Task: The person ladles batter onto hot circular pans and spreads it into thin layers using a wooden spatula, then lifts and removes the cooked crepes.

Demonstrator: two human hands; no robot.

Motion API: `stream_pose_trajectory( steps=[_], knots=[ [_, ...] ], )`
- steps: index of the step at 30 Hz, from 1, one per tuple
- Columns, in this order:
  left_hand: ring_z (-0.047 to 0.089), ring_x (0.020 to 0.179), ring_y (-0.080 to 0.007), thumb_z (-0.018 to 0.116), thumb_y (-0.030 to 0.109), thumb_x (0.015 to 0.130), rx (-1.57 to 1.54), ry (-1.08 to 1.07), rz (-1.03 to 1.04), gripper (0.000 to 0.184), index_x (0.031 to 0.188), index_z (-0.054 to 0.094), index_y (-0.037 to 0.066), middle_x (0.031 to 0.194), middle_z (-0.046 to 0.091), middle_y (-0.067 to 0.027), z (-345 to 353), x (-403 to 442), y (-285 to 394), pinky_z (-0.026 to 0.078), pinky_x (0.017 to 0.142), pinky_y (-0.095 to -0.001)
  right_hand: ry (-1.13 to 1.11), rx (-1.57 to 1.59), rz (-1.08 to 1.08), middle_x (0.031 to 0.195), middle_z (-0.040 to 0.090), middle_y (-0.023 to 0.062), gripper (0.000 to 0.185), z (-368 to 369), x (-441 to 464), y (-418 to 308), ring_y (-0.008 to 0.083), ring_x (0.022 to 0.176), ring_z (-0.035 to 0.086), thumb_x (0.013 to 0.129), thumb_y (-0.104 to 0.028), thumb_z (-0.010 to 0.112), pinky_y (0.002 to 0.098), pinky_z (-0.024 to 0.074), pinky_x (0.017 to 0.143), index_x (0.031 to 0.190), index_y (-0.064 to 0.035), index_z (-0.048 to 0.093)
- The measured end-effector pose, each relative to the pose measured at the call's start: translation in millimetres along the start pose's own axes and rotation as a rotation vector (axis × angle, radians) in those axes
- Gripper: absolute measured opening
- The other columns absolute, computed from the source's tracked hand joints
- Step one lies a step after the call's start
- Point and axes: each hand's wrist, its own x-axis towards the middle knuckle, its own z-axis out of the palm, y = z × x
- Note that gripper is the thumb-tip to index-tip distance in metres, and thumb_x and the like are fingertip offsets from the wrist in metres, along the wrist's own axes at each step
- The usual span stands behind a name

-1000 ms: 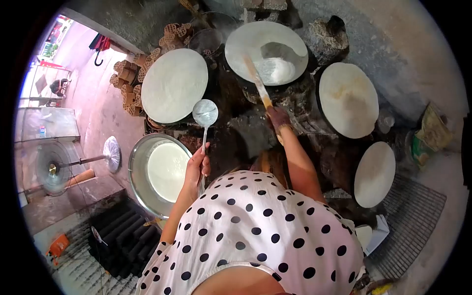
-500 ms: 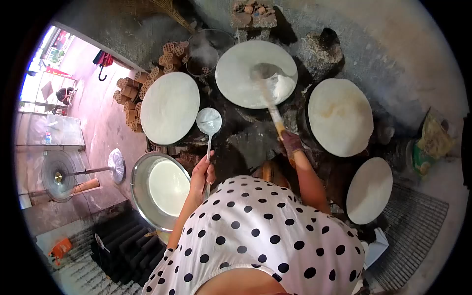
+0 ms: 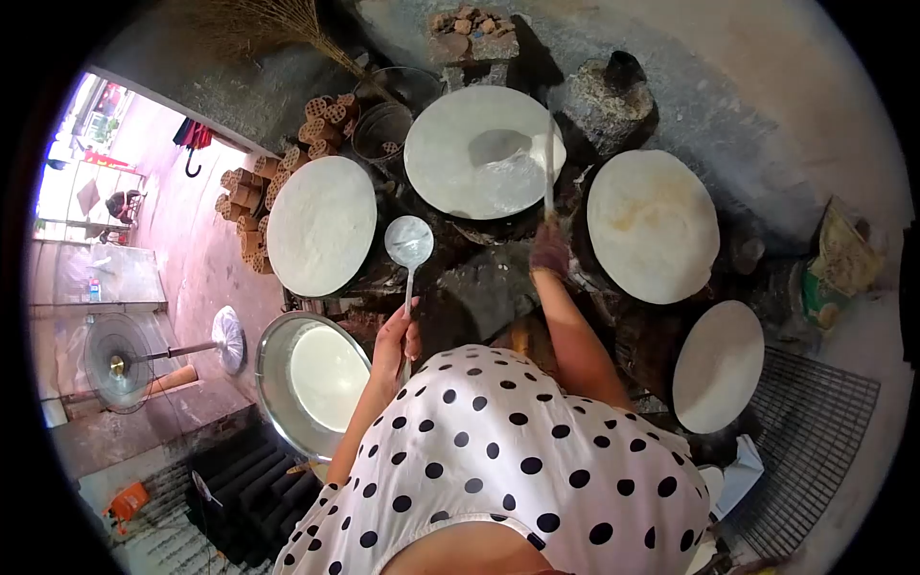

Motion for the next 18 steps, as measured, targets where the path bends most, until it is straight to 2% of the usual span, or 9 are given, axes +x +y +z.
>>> stream_pose_trajectory(
  steps=[2,4,5,6,8,12,14,15,18],
  knots=[
    [0.037,0.043,-0.0067,0.039,0.019,0.099,0.036,0.029,-0.013,0.037,0.133,0.042,0.005,0.063,0.045,0.0018,3,-2,0,0.035,0.040,-0.0213,-0.089,-0.083,0.155,0.123,0.056,0.0201,0.044,13,10,-16,0.0324,0.111,0.056,0.090,-0.031,0.054,0.0405,0.0445,0.091,0.130,-0.0126,0.052],
    [0.037,0.043,-0.0065,0.039,0.019,0.099,0.044,0.031,-0.047,0.037,0.133,0.043,0.005,0.063,0.046,0.0017,4,-4,2,0.035,0.040,-0.0212,-0.243,0.158,-0.279,0.120,0.058,0.0213,0.043,48,39,1,0.0325,0.110,0.056,0.091,-0.036,0.050,0.0404,0.0440,0.092,0.126,-0.0106,0.056],
    [0.037,0.043,-0.0065,0.039,0.019,0.099,0.049,0.025,-0.041,0.037,0.133,0.043,0.005,0.063,0.046,0.0017,3,-3,5,0.035,0.040,-0.0212,-0.301,0.342,-0.327,0.120,0.058,0.0199,0.043,46,46,13,0.0329,0.111,0.056,0.090,-0.036,0.049,0.0392,0.0423,0.094,0.123,-0.0095,0.057],
    [0.037,0.043,-0.0065,0.039,0.018,0.099,0.054,0.018,-0.029,0.037,0.133,0.042,0.005,0.062,0.046,0.0017,2,-3,7,0.035,0.040,-0.0210,-0.196,0.086,-0.309,0.121,0.059,0.0168,0.042,35,50,21,0.0331,0.113,0.055,0.090,-0.034,0.050,0.0363,0.0409,0.095,0.123,-0.0079,0.058],
    [0.039,0.043,-0.0066,0.039,0.017,0.099,0.046,0.019,-0.005,0.037,0.134,0.042,0.005,0.061,0.046,0.0015,-2,-6,4,0.035,0.040,-0.0205,0.031,-0.011,-0.127,0.124,0.058,0.0156,0.039,14,41,37,0.0324,0.115,0.054,0.090,-0.031,0.050,0.0362,0.0407,0.095,0.123,-0.0107,0.058],
    [0.039,0.043,-0.0073,0.040,0.014,0.098,-0.008,0.034,-0.015,0.036,0.133,0.043,0.004,0.061,0.047,0.0007,-4,-7,1,0.035,0.040,-0.0211,-0.100,0.017,-0.213,0.125,0.057,0.0161,0.043,22,29,40,0.0336,0.115,0.053,0.091,-0.037,0.047,0.0395,0.0412,0.095,0.124,-0.0125,0.057],
    [0.040,0.043,-0.0073,0.039,0.013,0.098,-0.012,0.052,-0.032,0.036,0.132,0.043,0.004,0.062,0.048,0.0004,-6,-5,0,0.035,0.040,-0.0212,-0.353,0.100,-0.225,0.125,0.057,0.0149,0.047,12,50,24,0.0334,0.115,0.053,0.091,-0.044,0.047,0.0398,0.0412,0.094,0.126,-0.0136,0.055],
    [0.040,0.043,-0.0074,0.039,0.013,0.098,0.012,0.032,-0.021,0.035,0.132,0.043,0.004,0.062,0.048,0.0004,-9,-4,-2,0.035,0.040,-0.0211,-0.185,0.111,-0.349,0.123,0.059,0.0134,0.047,19,70,37,0.0348,0.115,0.052,0.091,-0.043,0.051,0.0383,0.0415,0.093,0.129,-0.0148,0.053],
    [0.040,0.043,-0.0076,0.039,0.013,0.098,0.007,0.038,-0.014,0.035,0.131,0.044,0.004,0.062,0.048,0.0003,-12,-7,-6,0.035,0.040,-0.0211,-0.161,0.140,-0.258,0.126,0.057,0.0128,0.048,21,77,44,0.0361,0.116,0.051,0.090,-0.044,0.051,0.0393,0.0412,0.094,0.130,-0.0175,0.052]
  ],
)
